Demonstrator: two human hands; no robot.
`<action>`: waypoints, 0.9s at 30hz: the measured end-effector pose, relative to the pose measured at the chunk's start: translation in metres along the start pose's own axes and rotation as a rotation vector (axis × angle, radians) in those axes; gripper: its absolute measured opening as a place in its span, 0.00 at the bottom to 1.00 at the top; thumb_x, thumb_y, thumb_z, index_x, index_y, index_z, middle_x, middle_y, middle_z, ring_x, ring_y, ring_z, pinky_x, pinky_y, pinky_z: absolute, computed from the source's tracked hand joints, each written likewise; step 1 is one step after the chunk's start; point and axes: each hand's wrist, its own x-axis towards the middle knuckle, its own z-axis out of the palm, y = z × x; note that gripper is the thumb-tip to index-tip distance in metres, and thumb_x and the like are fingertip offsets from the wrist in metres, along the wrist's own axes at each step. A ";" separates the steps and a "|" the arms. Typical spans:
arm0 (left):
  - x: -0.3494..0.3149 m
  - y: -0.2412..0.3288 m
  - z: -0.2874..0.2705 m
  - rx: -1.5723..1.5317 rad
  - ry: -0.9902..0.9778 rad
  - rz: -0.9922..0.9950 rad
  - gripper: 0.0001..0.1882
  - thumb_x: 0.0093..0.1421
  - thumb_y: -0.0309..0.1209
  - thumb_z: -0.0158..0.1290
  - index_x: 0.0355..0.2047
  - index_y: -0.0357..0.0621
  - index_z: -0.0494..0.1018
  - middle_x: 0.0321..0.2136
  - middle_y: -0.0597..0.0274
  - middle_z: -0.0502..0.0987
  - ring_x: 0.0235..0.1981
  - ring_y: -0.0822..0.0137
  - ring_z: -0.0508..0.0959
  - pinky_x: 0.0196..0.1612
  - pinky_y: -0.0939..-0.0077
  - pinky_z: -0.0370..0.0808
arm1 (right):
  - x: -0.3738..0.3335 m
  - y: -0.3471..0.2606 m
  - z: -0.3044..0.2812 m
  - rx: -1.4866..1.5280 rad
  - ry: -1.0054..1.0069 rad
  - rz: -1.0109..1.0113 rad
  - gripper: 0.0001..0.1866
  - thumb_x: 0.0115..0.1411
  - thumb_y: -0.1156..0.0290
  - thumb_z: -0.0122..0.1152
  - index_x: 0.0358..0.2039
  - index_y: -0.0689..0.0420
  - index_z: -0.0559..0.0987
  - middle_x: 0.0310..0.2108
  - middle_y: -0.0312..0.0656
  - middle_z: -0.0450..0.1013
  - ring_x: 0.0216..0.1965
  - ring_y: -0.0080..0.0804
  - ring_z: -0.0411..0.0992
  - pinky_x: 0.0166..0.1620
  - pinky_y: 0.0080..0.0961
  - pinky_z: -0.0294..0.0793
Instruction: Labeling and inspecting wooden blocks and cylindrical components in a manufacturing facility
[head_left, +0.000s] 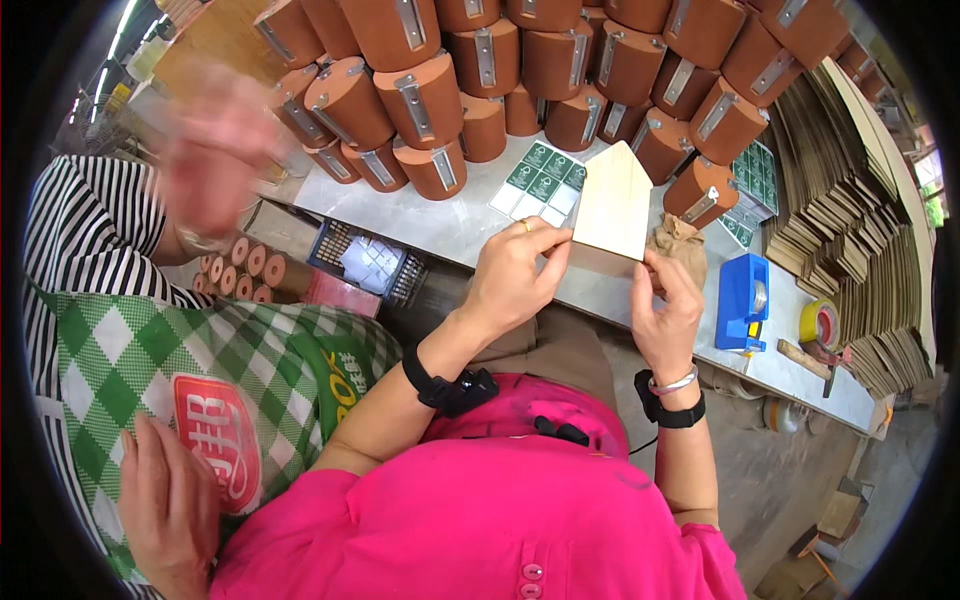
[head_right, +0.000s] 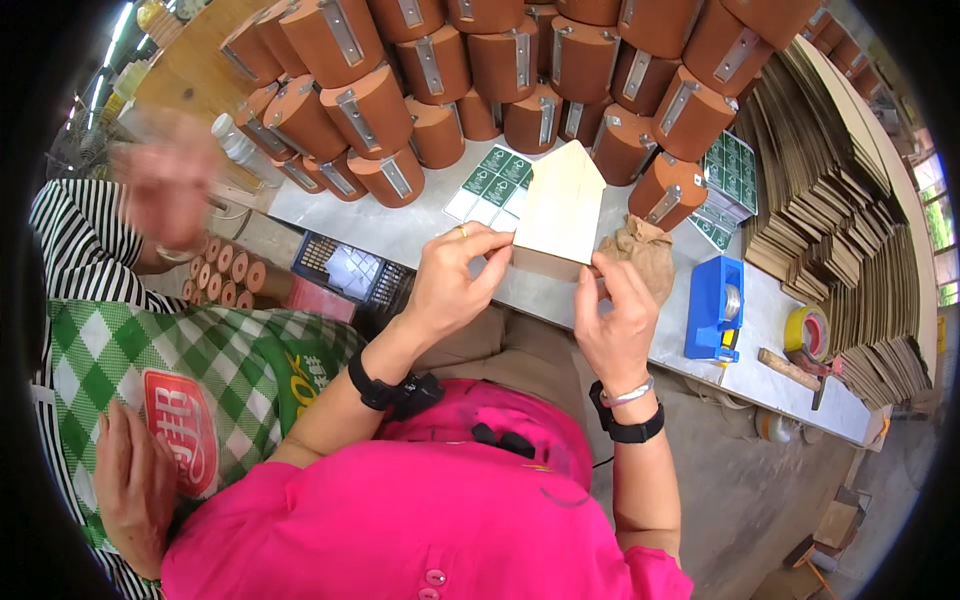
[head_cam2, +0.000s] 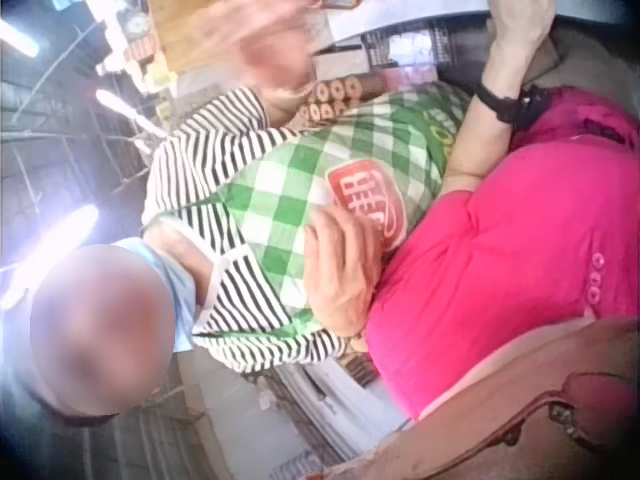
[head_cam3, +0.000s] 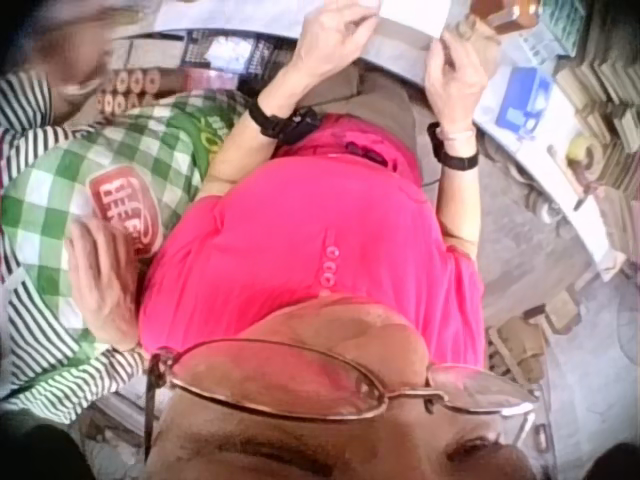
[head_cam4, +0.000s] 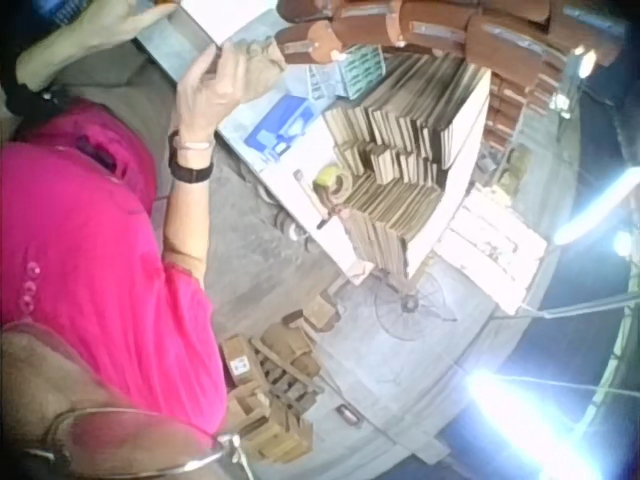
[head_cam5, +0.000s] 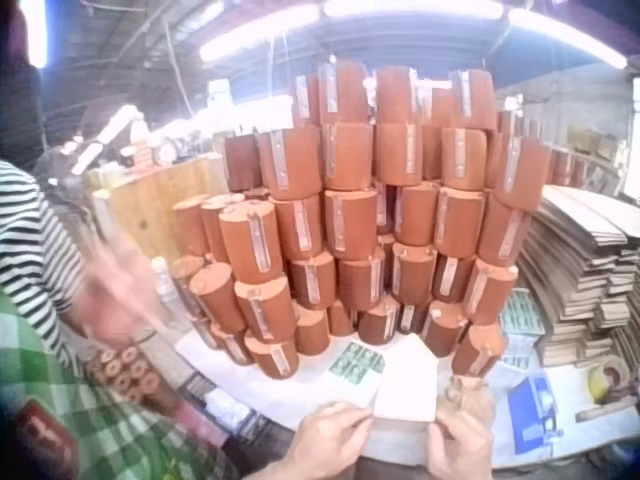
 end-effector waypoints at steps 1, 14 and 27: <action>0.002 -0.002 0.000 0.001 0.015 0.003 0.09 0.57 0.23 0.60 0.37 0.33 0.80 0.28 0.54 0.81 0.29 0.62 0.80 0.34 0.72 0.75 | 0.002 0.001 0.000 0.078 -0.016 0.070 0.08 0.60 0.76 0.62 0.39 0.65 0.80 0.26 0.42 0.73 0.23 0.27 0.71 0.29 0.25 0.70; 0.071 -0.100 0.021 -1.227 -0.430 -0.751 0.23 0.70 0.45 0.48 0.49 0.35 0.73 0.41 0.64 0.75 0.27 0.77 0.72 0.31 0.82 0.71 | 0.020 0.020 0.036 0.095 -0.058 0.404 0.20 0.61 0.68 0.66 0.49 0.68 0.77 0.41 0.42 0.73 0.30 0.19 0.69 0.30 0.19 0.69; 0.047 -0.100 0.033 -1.438 -0.414 -0.681 0.20 0.70 0.44 0.48 0.47 0.37 0.72 0.39 0.63 0.74 0.32 0.70 0.78 0.38 0.75 0.76 | 0.004 -0.004 0.047 -0.384 -0.093 -0.064 0.48 0.44 0.62 0.77 0.63 0.65 0.63 0.55 0.57 0.66 0.57 0.56 0.65 0.60 0.43 0.63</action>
